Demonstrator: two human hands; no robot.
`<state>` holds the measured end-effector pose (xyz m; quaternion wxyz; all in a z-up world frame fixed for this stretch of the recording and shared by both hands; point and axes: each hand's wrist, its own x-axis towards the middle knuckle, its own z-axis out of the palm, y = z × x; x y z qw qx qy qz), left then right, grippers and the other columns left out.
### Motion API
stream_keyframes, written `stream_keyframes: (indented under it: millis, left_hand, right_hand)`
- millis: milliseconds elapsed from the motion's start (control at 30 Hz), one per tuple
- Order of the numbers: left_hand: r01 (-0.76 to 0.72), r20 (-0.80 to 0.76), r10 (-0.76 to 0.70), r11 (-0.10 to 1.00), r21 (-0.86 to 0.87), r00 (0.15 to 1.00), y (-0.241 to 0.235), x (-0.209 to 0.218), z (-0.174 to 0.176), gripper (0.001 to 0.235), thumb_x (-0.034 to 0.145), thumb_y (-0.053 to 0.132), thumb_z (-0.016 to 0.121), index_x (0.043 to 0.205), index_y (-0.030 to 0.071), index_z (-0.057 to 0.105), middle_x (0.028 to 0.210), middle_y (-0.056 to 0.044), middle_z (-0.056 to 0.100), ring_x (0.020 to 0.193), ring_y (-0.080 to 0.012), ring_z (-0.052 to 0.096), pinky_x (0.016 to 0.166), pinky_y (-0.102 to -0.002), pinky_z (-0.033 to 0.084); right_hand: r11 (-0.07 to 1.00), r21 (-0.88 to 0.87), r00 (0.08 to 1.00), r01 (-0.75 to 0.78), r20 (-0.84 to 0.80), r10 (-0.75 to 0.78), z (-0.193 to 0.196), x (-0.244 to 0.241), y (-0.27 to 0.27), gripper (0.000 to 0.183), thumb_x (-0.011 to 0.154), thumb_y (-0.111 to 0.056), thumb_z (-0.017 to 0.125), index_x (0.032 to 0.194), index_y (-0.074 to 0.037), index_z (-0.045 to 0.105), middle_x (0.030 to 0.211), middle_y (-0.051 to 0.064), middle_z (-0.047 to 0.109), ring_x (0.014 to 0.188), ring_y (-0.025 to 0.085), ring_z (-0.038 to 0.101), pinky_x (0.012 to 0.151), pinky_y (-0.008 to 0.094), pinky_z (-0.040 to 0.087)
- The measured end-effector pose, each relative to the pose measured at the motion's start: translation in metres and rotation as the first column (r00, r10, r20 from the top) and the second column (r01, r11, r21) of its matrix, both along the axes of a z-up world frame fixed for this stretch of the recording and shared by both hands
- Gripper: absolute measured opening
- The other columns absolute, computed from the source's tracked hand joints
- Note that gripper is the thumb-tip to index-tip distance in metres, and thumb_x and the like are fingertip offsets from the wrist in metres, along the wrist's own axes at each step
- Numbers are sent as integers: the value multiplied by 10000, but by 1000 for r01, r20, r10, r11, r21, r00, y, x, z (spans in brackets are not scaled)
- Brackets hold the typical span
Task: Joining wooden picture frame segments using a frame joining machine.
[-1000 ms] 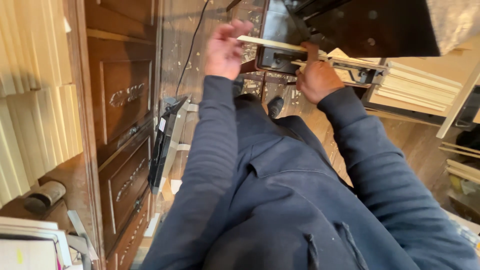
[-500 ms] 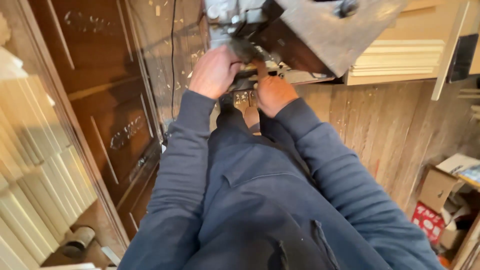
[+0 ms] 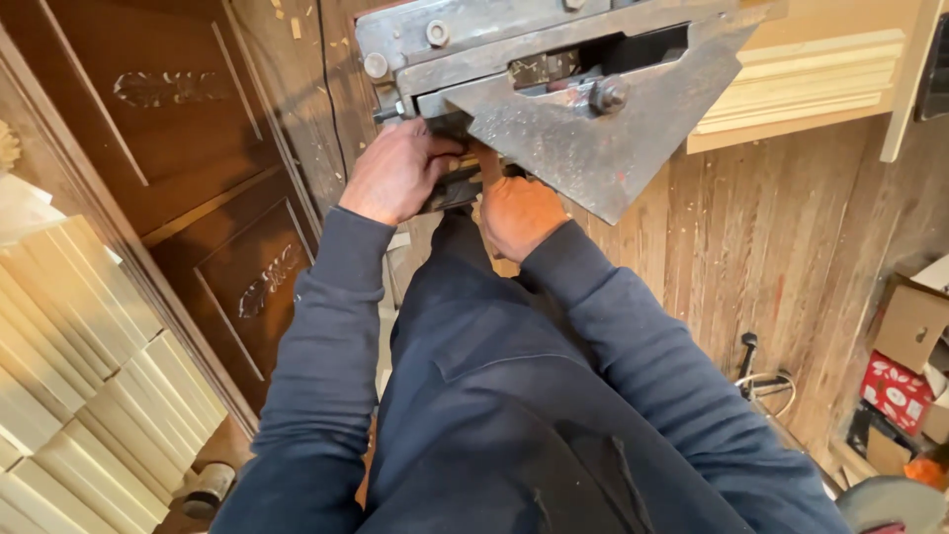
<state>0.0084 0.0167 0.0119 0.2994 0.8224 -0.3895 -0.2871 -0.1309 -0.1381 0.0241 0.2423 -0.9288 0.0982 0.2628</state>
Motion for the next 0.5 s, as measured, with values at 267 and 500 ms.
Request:
stream_keyframes:
  millis: [267, 500]
  left_hand:
    - [-4, -62, 1, 998, -57, 998, 16, 12, 1, 218, 969, 247, 684, 1059, 70, 774, 993, -122, 678, 992, -353, 632, 897, -452, 499]
    - [-40, -188, 85, 972, 231, 979, 47, 35, 19, 430, 896, 427, 772, 922, -1, 734, 899, -167, 695, 850, -295, 662, 765, -425, 521]
  right_hand:
    - [999, -42, 926, 30, 376, -12, 13, 1, -2, 719, 857, -206, 655, 1461, 40, 351, 1225, 322, 633, 1057, 496, 628, 952, 565, 477]
    - [999, -28, 903, 43, 430, -27, 8, 0, 2, 737, 823, -217, 645, 1459, 11, 349, 1216, 331, 650, 1061, 507, 628, 935, 566, 480]
